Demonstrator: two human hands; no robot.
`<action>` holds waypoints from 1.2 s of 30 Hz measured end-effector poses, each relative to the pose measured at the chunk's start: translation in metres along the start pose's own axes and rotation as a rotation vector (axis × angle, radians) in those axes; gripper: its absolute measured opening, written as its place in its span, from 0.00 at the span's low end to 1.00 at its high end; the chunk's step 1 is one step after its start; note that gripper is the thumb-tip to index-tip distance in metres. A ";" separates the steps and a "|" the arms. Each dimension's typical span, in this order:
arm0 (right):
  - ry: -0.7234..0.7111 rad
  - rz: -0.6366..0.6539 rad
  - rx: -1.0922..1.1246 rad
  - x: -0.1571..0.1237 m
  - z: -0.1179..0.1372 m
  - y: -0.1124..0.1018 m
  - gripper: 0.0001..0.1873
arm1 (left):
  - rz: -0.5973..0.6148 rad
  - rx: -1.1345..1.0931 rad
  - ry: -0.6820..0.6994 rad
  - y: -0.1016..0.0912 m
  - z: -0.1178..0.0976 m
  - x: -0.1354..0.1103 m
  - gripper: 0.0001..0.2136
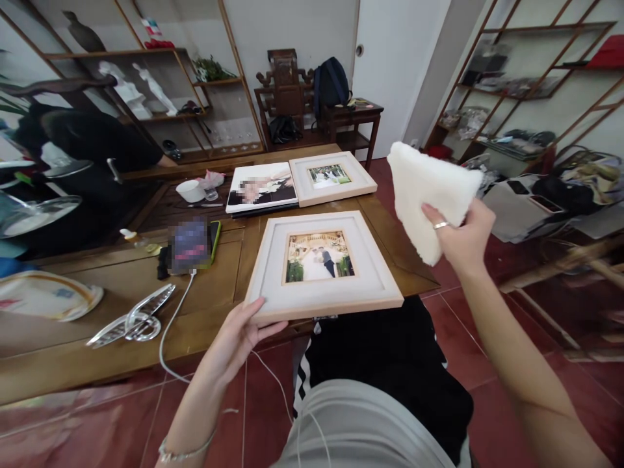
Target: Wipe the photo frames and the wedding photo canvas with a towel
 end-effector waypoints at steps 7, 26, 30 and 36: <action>-0.193 0.144 -0.156 -0.012 0.021 0.036 0.16 | 0.102 0.771 0.197 0.004 -0.018 0.002 0.10; 0.338 0.541 0.609 -0.063 0.072 0.111 0.26 | 0.284 0.396 0.854 0.172 -0.112 0.023 0.17; 0.403 0.559 0.626 -0.068 0.068 0.116 0.29 | 0.415 0.344 0.728 0.184 -0.102 0.036 0.15; 0.494 0.525 0.648 -0.059 0.056 0.102 0.24 | 0.482 0.210 0.871 0.178 -0.125 0.038 0.13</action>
Point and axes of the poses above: each hand's wrist, its own x-axis towards the middle knuckle, its own y-axis out of the palm, z = x × y, the point moved 10 cm from there along x, towards the middle knuckle, and after that the axes turned 9 degrees about -z, right-handed, at the moved point
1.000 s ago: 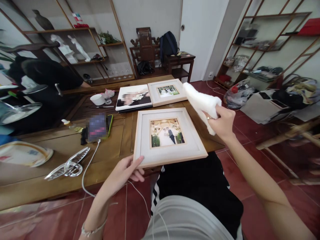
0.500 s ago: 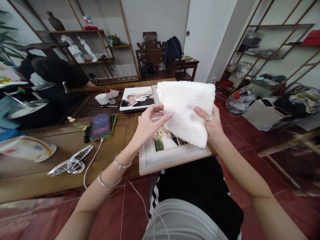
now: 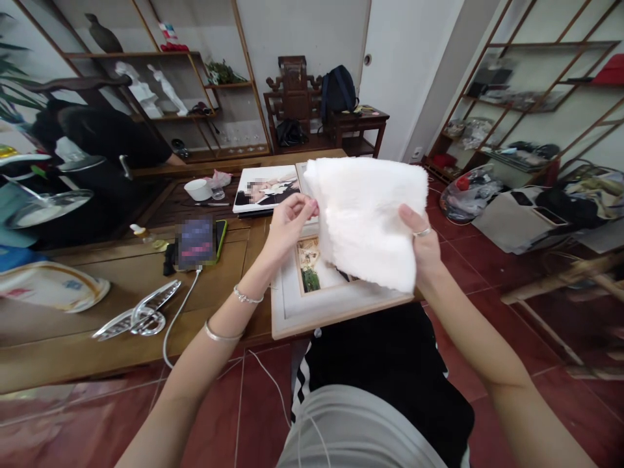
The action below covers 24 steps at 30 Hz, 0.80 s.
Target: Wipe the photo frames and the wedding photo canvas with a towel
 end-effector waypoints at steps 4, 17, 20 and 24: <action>-0.093 -0.052 -0.087 0.003 0.013 -0.011 0.23 | -0.103 0.103 0.125 -0.009 -0.019 -0.008 0.12; -0.102 -0.022 -0.095 -0.001 -0.004 0.004 0.28 | 0.008 0.114 0.068 0.009 -0.006 -0.011 0.16; -0.128 0.029 -0.115 0.001 -0.002 0.001 0.32 | -0.107 0.136 0.166 -0.009 -0.016 -0.006 0.15; -0.119 0.061 -0.131 0.005 -0.005 -0.005 0.34 | -0.064 0.166 0.154 -0.008 -0.012 -0.005 0.16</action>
Point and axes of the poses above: each hand's wrist, its own x-axis towards the middle knuckle, its own y-axis out of the palm, z = x × y, the point moved 10 cm from there along x, towards the middle knuckle, and after that the axes turned 9 degrees about -z, right-handed, at the moved point
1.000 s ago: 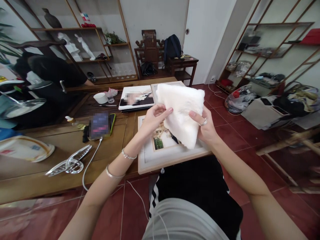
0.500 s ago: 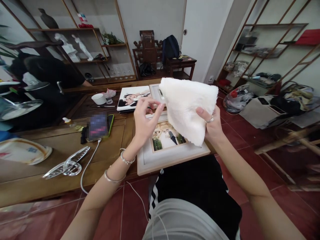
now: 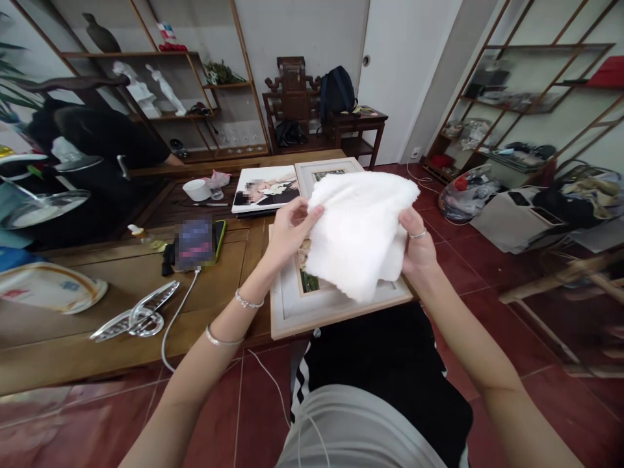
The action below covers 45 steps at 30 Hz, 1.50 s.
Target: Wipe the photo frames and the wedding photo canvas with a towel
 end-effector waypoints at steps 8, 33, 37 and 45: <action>0.147 -0.042 0.196 0.008 -0.018 0.004 0.29 | 0.038 -0.093 -0.056 0.011 0.000 -0.008 0.16; -0.129 0.007 -0.019 0.020 0.017 0.023 0.33 | -0.097 0.304 0.428 -0.020 -0.050 -0.001 0.16; 0.167 0.195 0.099 0.014 -0.009 0.039 0.37 | 0.065 0.279 0.378 -0.003 -0.045 -0.005 0.24; 0.307 0.202 0.170 0.015 -0.017 0.039 0.31 | 0.234 0.140 0.201 0.005 -0.025 -0.005 0.19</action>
Point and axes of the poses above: each hand's wrist, its own x-axis towards the middle knuckle, its own y-axis out of the palm, z = x × y, the point moved 10 cm from there along x, towards the middle knuckle, and after that the axes turned 9 degrees about -z, right-handed, at the moved point
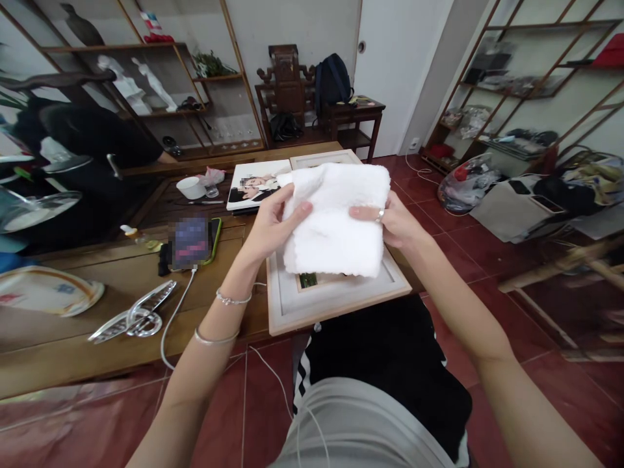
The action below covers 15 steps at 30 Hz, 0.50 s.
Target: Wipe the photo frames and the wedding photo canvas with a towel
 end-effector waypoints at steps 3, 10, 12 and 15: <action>-0.084 0.037 -0.064 -0.001 0.011 0.000 0.32 | 0.010 -0.046 -0.012 -0.004 0.003 -0.001 0.18; -0.426 -0.204 -0.451 -0.004 0.054 -0.044 0.23 | -0.017 0.037 0.055 -0.022 -0.008 0.006 0.13; -0.583 -0.320 -0.631 -0.009 0.071 -0.060 0.21 | -0.061 0.193 0.025 -0.038 0.006 0.003 0.14; -0.742 -0.305 -0.919 -0.011 0.071 -0.057 0.19 | -0.054 0.566 -0.091 -0.054 0.048 -0.017 0.19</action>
Point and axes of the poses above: each hand's wrist, its own x-axis towards the middle knuckle, its own y-axis out of the palm, z = x × y, the point moved 10 cm from there along x, towards the middle knuckle, and after that the axes turned 9 degrees about -z, right-handed, at the moved point
